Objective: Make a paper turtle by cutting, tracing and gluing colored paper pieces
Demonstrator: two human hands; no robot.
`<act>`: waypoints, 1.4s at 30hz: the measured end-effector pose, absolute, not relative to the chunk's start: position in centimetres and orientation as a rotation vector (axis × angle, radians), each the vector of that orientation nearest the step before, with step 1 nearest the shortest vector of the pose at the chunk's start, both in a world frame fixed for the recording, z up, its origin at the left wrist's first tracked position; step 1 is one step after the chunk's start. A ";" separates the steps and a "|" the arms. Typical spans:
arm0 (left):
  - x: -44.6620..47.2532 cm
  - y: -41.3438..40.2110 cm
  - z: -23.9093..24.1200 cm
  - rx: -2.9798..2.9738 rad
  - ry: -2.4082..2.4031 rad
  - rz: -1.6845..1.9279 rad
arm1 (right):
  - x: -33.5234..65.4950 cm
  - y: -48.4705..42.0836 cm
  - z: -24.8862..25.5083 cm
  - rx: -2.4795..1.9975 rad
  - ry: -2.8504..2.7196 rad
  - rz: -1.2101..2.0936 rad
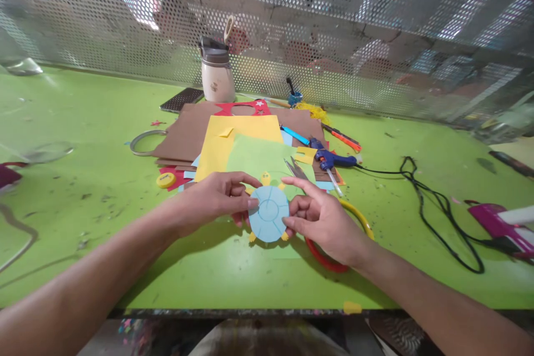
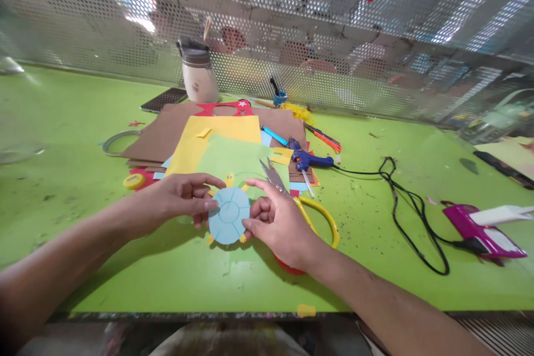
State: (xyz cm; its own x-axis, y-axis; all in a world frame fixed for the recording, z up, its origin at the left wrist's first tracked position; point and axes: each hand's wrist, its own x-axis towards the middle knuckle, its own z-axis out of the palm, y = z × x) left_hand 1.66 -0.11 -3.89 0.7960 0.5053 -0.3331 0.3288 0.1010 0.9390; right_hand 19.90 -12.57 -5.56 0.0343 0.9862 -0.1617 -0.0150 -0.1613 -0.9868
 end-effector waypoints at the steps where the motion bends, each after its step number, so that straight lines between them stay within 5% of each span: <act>1: 1.7 -0.1 -4.0 1.497 0.699 0.143 | 19.9 -12.5 -5.6 -1.336 -1.090 1.309; 42: 0.9 0.3 -3.9 1.485 0.710 0.250 | 19.8 -13.2 -5.2 -1.224 -1.048 1.287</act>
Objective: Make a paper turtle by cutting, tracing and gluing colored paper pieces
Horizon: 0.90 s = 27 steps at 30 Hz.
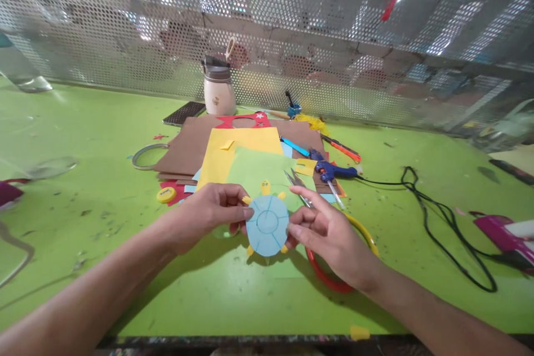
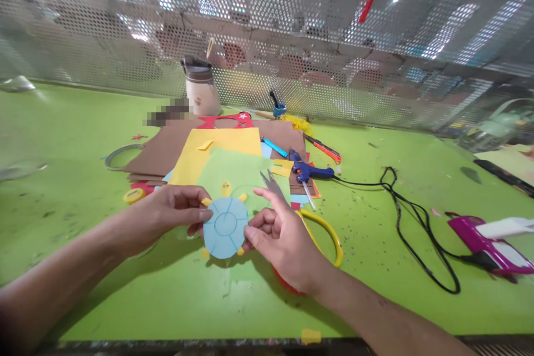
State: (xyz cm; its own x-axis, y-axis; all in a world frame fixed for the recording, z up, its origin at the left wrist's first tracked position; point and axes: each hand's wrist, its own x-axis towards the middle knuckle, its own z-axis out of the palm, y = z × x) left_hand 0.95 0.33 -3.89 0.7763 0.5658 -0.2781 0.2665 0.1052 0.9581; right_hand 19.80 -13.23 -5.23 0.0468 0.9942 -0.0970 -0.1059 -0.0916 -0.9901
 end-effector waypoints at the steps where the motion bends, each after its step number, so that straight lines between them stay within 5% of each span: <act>1: 0.9 0.3 -3.9 1.485 0.708 0.253 | 19.8 -13.3 -5.2 -1.221 -1.046 1.284; 27: 1.0 -0.1 -3.4 1.524 0.694 0.238 | 19.6 -13.2 -5.6 -1.259 -1.075 1.231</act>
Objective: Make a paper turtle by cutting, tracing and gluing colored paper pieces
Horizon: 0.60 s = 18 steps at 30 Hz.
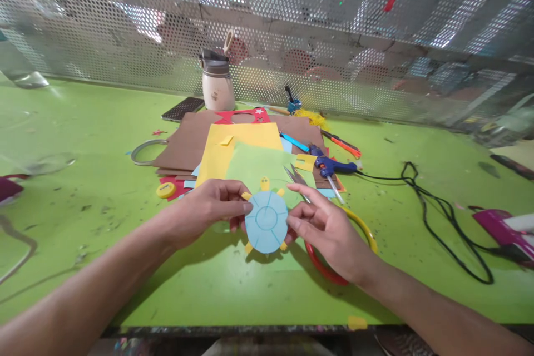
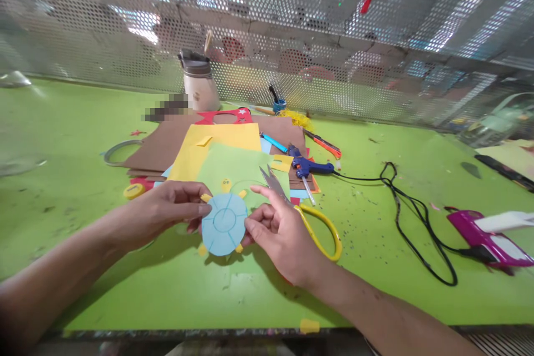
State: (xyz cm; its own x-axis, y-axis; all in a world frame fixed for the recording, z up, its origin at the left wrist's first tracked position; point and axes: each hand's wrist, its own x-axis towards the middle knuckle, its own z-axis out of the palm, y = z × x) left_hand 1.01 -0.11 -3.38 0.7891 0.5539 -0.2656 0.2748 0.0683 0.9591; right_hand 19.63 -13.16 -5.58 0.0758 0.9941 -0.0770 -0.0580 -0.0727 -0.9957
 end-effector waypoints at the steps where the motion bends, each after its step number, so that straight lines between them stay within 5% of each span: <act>1: 1.0 -0.1 -3.4 1.522 0.690 0.234 | 19.6 -13.2 -5.6 -1.254 -1.065 1.232; 12: 1.3 0.0 -3.3 1.586 0.738 0.231 | 19.4 -13.0 -5.6 -1.294 -1.059 1.229; 18: -0.4 1.8 -2.5 1.525 1.013 0.751 | 20.4 -12.8 -5.2 -1.292 -0.999 1.090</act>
State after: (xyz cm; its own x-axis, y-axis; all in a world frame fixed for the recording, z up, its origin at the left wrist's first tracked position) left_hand -0.38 1.80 -2.49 0.4326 0.8995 -0.0612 0.2025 -0.0308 0.9788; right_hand 20.40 -12.75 -5.23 0.2159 0.9758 -0.0350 -0.0504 -0.0247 -0.9984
